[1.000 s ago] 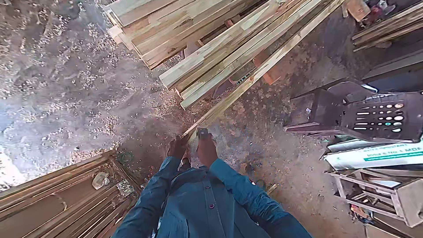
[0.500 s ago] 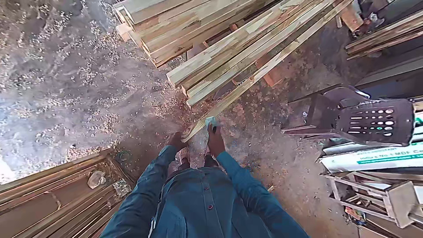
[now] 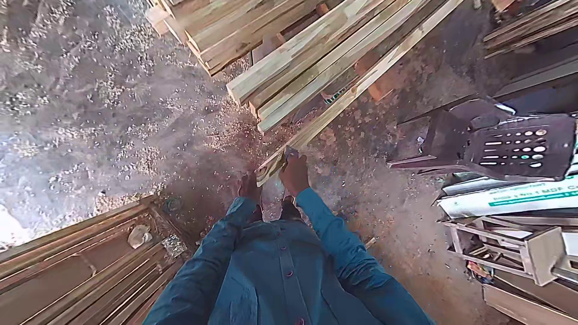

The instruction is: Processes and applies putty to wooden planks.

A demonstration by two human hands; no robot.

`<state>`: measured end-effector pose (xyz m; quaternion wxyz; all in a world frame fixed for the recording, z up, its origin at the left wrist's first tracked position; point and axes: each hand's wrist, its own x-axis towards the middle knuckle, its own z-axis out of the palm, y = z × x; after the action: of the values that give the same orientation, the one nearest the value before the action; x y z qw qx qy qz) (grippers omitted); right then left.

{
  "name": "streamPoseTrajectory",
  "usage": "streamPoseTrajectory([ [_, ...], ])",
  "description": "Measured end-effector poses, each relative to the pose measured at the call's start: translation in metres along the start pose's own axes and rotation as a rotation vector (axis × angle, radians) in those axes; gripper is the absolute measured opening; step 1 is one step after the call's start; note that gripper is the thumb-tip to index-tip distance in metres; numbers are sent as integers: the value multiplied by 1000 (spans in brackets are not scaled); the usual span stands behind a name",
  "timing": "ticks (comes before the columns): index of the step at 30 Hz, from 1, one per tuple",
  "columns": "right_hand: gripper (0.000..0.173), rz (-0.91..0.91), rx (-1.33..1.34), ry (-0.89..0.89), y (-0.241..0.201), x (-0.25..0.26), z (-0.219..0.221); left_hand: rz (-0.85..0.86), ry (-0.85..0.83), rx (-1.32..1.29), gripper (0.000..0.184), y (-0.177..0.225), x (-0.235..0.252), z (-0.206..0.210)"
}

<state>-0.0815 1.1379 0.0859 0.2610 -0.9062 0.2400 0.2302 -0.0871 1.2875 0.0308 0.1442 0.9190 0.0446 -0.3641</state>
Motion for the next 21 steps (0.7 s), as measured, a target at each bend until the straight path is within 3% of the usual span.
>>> streamPoseTrajectory([
  [3,52,-65,-105,-159,-24,-47,32,19,-8,9,54,-4,6,-1],
  [7,36,-154,-126,-270,-20,-59,13,75,-116,-61,61,-16,23,-8],
  [9,33,-256,79,-204,11,-43,-7,209,-228,-215,67,-34,39,-11],
  [11,39,-246,328,-183,44,-25,-23,321,-375,-400,57,-50,51,-17],
  [14,37,-157,807,-222,79,-16,-35,293,-545,-696,41,-66,58,-19],
  [16,33,-166,986,-217,89,-19,-34,309,-530,-733,39,-66,54,-20],
  [19,40,-148,1050,-226,100,-28,-20,434,-299,-535,37,-64,45,-17],
  [21,54,-113,1047,-186,103,-30,-8,305,-133,-352,44,-46,18,-22],
])
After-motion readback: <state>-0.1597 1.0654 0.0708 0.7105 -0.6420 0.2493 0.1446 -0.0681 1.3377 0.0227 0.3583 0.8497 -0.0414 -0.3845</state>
